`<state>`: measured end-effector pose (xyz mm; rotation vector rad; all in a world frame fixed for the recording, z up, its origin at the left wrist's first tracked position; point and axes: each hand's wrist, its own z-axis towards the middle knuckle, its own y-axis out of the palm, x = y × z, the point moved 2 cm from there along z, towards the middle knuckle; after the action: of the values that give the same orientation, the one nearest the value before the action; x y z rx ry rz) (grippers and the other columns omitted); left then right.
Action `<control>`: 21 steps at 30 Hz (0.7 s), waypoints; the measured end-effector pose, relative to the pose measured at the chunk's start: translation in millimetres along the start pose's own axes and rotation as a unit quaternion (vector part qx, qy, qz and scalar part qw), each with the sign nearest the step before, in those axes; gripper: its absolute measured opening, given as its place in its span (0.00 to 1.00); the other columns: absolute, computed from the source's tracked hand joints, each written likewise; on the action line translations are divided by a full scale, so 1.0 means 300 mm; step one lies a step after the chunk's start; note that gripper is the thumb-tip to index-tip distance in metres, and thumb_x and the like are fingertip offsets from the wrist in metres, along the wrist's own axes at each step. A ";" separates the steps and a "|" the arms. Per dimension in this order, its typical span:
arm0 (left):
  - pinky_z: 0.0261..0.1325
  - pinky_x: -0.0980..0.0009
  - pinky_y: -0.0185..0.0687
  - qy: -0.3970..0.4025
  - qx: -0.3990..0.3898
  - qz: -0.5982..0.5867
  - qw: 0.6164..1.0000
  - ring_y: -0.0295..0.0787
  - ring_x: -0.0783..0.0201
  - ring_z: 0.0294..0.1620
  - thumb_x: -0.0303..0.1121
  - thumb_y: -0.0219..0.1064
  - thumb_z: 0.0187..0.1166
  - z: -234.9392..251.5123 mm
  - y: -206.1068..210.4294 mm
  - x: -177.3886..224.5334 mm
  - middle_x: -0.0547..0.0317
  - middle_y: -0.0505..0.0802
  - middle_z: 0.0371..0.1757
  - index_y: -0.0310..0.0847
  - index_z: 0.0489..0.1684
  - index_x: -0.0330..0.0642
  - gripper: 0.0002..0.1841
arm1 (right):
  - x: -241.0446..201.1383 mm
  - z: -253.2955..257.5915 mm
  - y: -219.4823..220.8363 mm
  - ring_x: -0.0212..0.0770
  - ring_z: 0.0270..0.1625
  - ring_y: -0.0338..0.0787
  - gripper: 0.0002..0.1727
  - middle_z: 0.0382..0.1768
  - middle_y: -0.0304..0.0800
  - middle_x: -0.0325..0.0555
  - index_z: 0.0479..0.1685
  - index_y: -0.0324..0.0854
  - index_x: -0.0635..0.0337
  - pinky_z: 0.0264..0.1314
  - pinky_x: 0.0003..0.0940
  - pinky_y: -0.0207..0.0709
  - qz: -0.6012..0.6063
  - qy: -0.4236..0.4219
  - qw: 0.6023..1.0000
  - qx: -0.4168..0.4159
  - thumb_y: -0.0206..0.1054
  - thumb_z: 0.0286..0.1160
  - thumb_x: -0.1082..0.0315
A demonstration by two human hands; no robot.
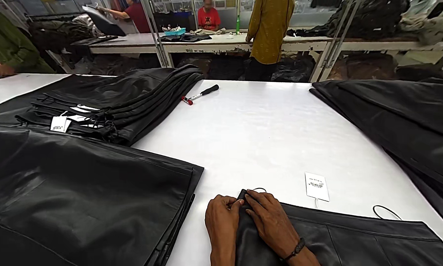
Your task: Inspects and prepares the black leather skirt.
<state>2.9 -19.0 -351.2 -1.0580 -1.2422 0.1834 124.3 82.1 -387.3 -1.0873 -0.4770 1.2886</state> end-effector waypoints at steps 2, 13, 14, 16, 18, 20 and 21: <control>0.52 0.58 0.82 -0.002 0.006 -0.002 1.000 0.89 0.63 0.42 0.47 0.79 0.71 -0.002 0.003 0.003 0.65 0.94 0.35 0.98 0.34 0.54 0.10 | -0.004 0.003 -0.005 0.45 0.68 0.87 0.24 0.74 0.86 0.36 0.71 0.86 0.51 0.66 0.43 0.80 -0.011 -0.005 1.000 -0.003 0.53 0.88 0.53; 0.56 0.58 0.84 0.017 -0.043 -0.031 0.998 0.92 0.64 0.46 0.46 0.75 0.76 0.007 -0.020 -0.017 0.65 0.97 0.40 0.98 0.39 0.54 0.09 | -0.061 0.012 -0.002 0.50 0.67 0.87 0.23 0.73 0.87 0.35 0.68 0.88 0.47 0.59 0.47 0.82 -0.064 0.031 0.997 -0.021 0.52 0.82 0.63; 0.58 0.58 0.84 0.026 -0.053 -0.041 0.997 0.92 0.64 0.48 0.44 0.74 0.78 0.009 -0.023 -0.019 0.63 0.97 0.42 0.98 0.41 0.53 0.09 | -0.068 0.012 -0.001 0.51 0.68 0.86 0.23 0.73 0.86 0.35 0.68 0.88 0.47 0.59 0.47 0.82 -0.073 0.035 0.996 -0.022 0.53 0.80 0.66; 0.59 0.59 0.83 0.032 -0.047 -0.050 0.997 0.91 0.62 0.48 0.41 0.72 0.79 0.002 -0.018 -0.013 0.60 0.96 0.42 0.98 0.41 0.50 0.09 | -0.085 0.009 0.004 0.51 0.69 0.86 0.25 0.74 0.86 0.36 0.69 0.88 0.48 0.62 0.49 0.81 -0.093 0.051 0.994 -0.021 0.56 0.74 0.70; 0.57 0.59 0.83 0.022 -0.026 -0.048 0.998 0.90 0.61 0.46 0.39 0.73 0.78 -0.005 -0.010 0.000 0.59 0.95 0.40 0.98 0.40 0.49 0.08 | -0.105 0.008 0.007 0.51 0.70 0.87 0.26 0.74 0.86 0.37 0.69 0.88 0.49 0.66 0.50 0.80 -0.108 0.068 0.992 -0.023 0.58 0.71 0.73; 0.57 0.53 0.84 0.010 -0.011 -0.040 0.999 0.92 0.57 0.46 0.39 0.75 0.76 -0.011 -0.007 0.002 0.57 0.96 0.41 0.97 0.40 0.48 0.08 | -0.129 0.007 0.009 0.51 0.71 0.86 0.26 0.74 0.85 0.38 0.69 0.87 0.49 0.68 0.51 0.79 -0.107 0.084 0.990 -0.031 0.59 0.71 0.73; 0.57 0.49 0.85 0.011 -0.002 -0.039 0.999 0.93 0.55 0.47 0.39 0.76 0.76 -0.015 -0.007 -0.001 0.55 0.97 0.42 0.97 0.41 0.47 0.08 | -0.141 0.006 0.009 0.52 0.72 0.85 0.25 0.75 0.85 0.39 0.70 0.87 0.50 0.69 0.52 0.79 -0.097 0.093 0.990 -0.033 0.59 0.73 0.73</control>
<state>5.7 -22.8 -349.6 -1.0115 -1.2620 0.1087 109.8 43.5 -377.2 -1.1745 -0.4754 0.9956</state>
